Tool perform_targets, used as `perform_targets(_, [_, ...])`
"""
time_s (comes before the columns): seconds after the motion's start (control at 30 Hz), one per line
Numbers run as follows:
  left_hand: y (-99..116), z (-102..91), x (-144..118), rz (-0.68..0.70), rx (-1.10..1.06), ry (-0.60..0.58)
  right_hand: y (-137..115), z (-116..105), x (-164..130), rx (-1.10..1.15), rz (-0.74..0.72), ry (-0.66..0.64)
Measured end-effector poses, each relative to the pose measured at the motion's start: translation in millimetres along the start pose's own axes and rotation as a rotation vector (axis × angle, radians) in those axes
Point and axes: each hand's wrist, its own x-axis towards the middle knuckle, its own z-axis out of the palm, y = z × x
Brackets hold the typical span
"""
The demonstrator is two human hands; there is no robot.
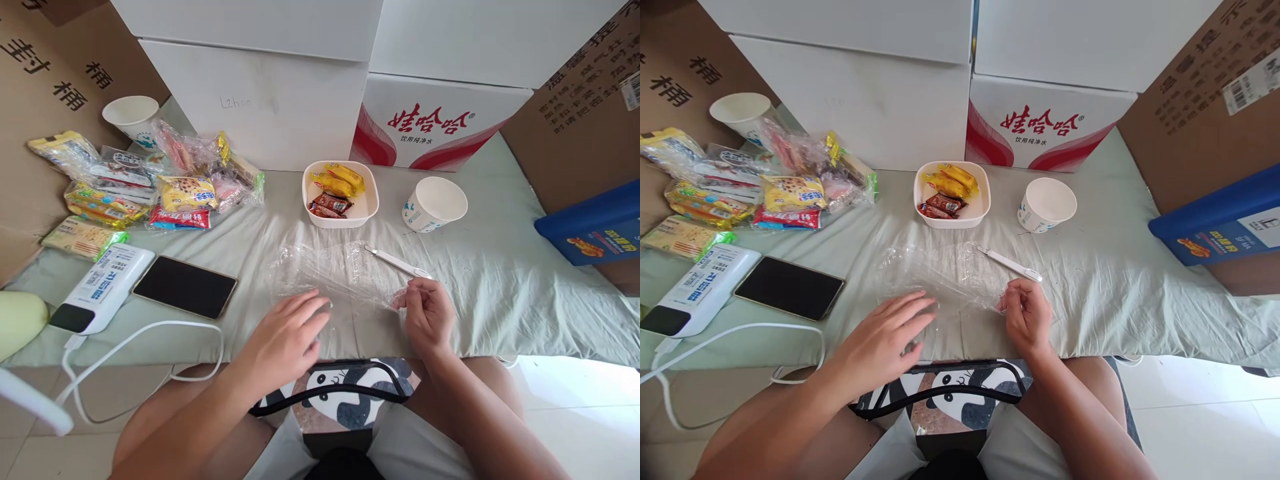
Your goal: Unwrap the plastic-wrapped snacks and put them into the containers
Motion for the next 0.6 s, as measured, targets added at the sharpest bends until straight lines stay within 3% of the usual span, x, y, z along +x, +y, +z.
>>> perform_targets(0.13, [-13, -8.6, 6, -0.24, -0.251, 0.143, -5, -2, 2, 0.063, -0.02, -0.011])
perform_targets(0.27, [-31, -27.1, 10, -0.498, -0.484, 0.219, -8, -7, 4, 0.058, -0.058, -0.217])
perform_targets(0.37, [-37, -32.7, 8, -0.501, -0.469, 0.189, -9, -7, 5, -0.018, -0.028, -0.316])
perform_targets(0.5, [-38, -35.8, 5, -0.453, -0.358, 0.007, -10, -4, 5, 0.157, 0.112, -0.197])
perform_targets(0.6, [-38, -37.8, 4, -0.491, -0.469, 0.018, -12, -3, 6, 0.269, 0.22, -0.164])
